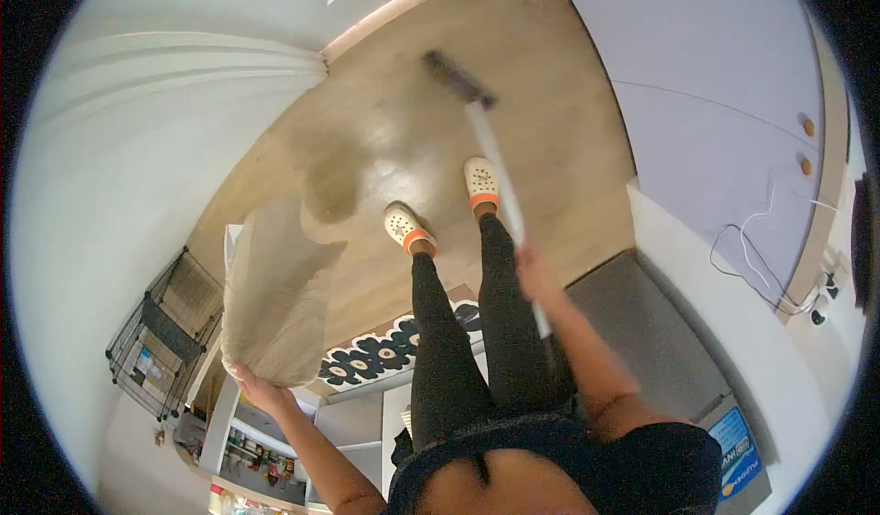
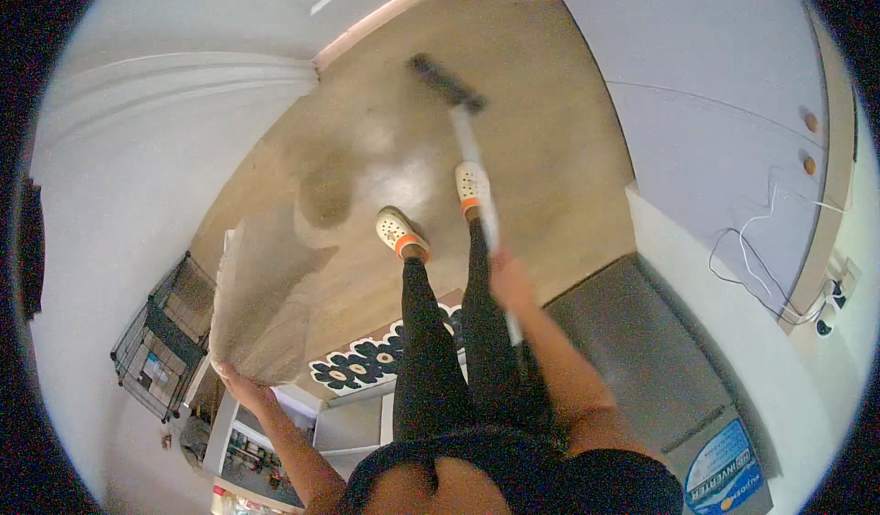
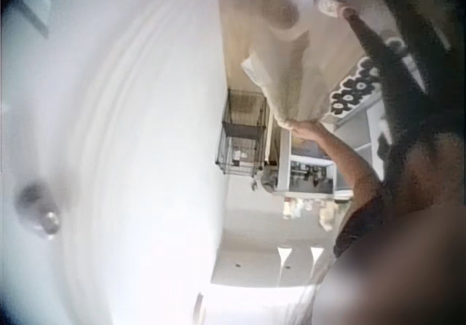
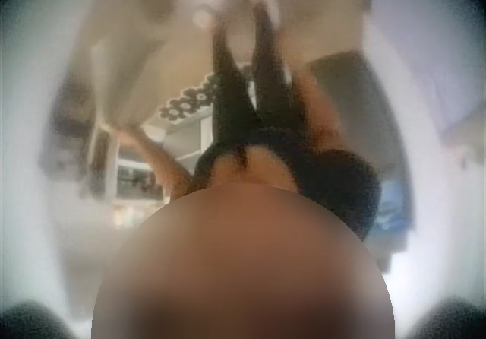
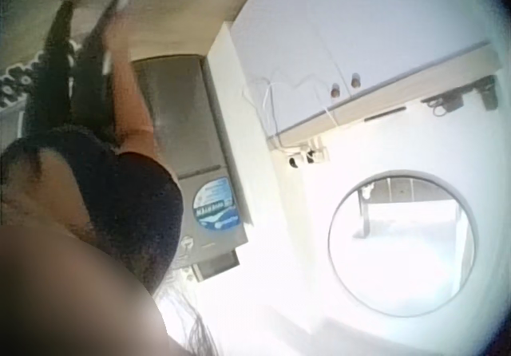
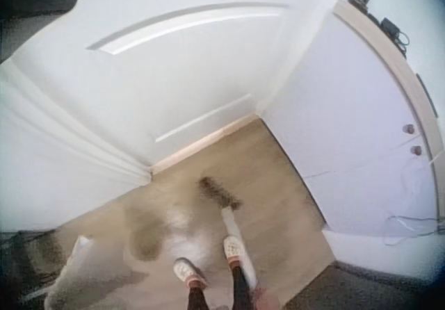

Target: The person sweeps the floor using a broom and dustpan, moving a mat and a pet cage to clean underneath them. The person then sweeps debris into the dustpan and empties it into a trash bin.

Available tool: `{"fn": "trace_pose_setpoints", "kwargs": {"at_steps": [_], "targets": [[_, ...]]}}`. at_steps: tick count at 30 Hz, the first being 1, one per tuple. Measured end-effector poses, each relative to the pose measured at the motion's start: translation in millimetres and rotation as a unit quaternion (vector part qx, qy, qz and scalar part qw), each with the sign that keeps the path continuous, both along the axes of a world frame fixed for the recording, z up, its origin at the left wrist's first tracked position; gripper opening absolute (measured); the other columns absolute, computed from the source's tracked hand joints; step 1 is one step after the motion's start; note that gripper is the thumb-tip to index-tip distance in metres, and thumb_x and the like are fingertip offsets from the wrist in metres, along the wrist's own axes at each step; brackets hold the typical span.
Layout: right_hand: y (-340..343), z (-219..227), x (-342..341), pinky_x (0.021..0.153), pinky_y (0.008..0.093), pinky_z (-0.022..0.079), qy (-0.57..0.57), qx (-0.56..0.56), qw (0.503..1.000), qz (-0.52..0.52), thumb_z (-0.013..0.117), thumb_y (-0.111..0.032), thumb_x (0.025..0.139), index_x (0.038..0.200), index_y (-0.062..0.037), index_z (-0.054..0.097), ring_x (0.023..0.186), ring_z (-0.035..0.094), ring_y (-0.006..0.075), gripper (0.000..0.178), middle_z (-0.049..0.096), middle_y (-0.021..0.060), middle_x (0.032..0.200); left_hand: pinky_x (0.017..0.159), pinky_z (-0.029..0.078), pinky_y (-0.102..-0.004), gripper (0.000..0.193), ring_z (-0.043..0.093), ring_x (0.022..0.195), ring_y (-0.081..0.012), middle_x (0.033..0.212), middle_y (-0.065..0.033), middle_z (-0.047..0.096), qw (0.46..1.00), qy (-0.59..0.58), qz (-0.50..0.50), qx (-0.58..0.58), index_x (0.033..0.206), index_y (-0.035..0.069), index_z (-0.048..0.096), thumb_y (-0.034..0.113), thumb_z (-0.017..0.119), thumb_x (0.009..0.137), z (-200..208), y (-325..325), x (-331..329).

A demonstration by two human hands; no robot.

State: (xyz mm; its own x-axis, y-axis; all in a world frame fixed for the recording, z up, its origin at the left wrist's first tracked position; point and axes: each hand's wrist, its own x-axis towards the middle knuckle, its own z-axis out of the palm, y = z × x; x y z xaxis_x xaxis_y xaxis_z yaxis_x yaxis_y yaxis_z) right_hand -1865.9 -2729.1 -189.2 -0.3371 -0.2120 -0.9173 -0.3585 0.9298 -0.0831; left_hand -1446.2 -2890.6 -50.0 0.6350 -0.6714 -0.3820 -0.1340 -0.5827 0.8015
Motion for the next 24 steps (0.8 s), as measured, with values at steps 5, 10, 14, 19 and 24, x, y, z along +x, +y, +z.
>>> {"fn": "trace_pose_setpoints", "kwargs": {"at_steps": [5, 10, 14, 19, 24], "targets": [[-0.3, -66.7, -149.1, 0.054, 0.0364, 0.046, 0.143, -0.124, 0.970, -0.153, 0.041, -0.017, 0.086, 0.111, -0.0040, 0.044, 0.065, 0.058, 0.0237, 0.029, 0.055, 0.0157, 0.075, 0.089, 0.039, -0.0424, 0.056, 0.044, 0.109, -0.0305, 0.123, -0.0166, 0.041, 1.000, -0.013, 0.013, -0.003, 0.126, 0.002, 0.033, 0.038, 0.047, 0.085, -7.3, -7.9, -26.5], [14.5, -60.4, -12.7, 0.048, 0.0378, 0.048, -0.044, -0.053, 0.983, -0.167, 0.041, -0.011, 0.083, 0.099, 0.0009, 0.049, 0.051, 0.056, 0.0273, 0.022, 0.055, 0.0138, 0.065, 0.089, 0.040, -0.0421, 0.055, 0.045, 0.109, -0.0302, 0.122, -0.0166, 0.042, 0.998, -0.056, -0.001, -0.005, 0.125, 0.002, 0.035, 0.038, 0.047, 0.085, -2.9, -15.2, -47.4], [-65.5, 26.6, 45.3, 0.058, 0.0374, 0.049, -0.275, 0.033, 0.932, -0.233, 0.044, -0.024, 0.086, 0.121, -0.0128, 0.043, 0.060, 0.058, 0.0283, 0.037, 0.059, 0.0180, 0.079, 0.087, 0.042, -0.0422, 0.054, 0.046, 0.108, -0.0308, 0.122, -0.0169, 0.042, 0.999, -0.034, 0.025, -0.018, 0.125, 0.002, 0.036, 0.037, 0.047, 0.085, -0.8, -23.0, -59.0], [-44.0, 28.7, -16.8, 0.060, 0.0385, 0.048, -0.131, -0.035, 0.978, -0.155, 0.042, -0.023, 0.087, 0.125, -0.0132, 0.039, 0.063, 0.058, 0.0285, 0.040, 0.059, 0.0178, 0.082, 0.086, 0.043, -0.0437, 0.049, 0.046, 0.107, -0.0331, 0.122, -0.0175, 0.042, 0.999, 0.016, 0.022, -0.045, 0.123, 0.002, 0.036, 0.033, 0.044, 0.086, 5.8, -25.7, -60.2], [-19.2, -94.6, -134.7, 0.038, 0.0316, 0.040, 0.189, -0.220, 0.938, -0.188, 0.036, -0.015, 0.087, 0.116, -0.0056, 0.041, 0.042, 0.046, 0.0187, 0.031, 0.045, 0.0067, 0.056, 0.087, 0.041, -0.0443, 0.049, 0.045, 0.108, -0.0329, 0.121, -0.0177, 0.042, 0.995, 0.034, 0.081, -0.047, 0.124, 0.002, 0.034, 0.032, 0.043, 0.087, -0.8, -18.0, -69.4]]}}
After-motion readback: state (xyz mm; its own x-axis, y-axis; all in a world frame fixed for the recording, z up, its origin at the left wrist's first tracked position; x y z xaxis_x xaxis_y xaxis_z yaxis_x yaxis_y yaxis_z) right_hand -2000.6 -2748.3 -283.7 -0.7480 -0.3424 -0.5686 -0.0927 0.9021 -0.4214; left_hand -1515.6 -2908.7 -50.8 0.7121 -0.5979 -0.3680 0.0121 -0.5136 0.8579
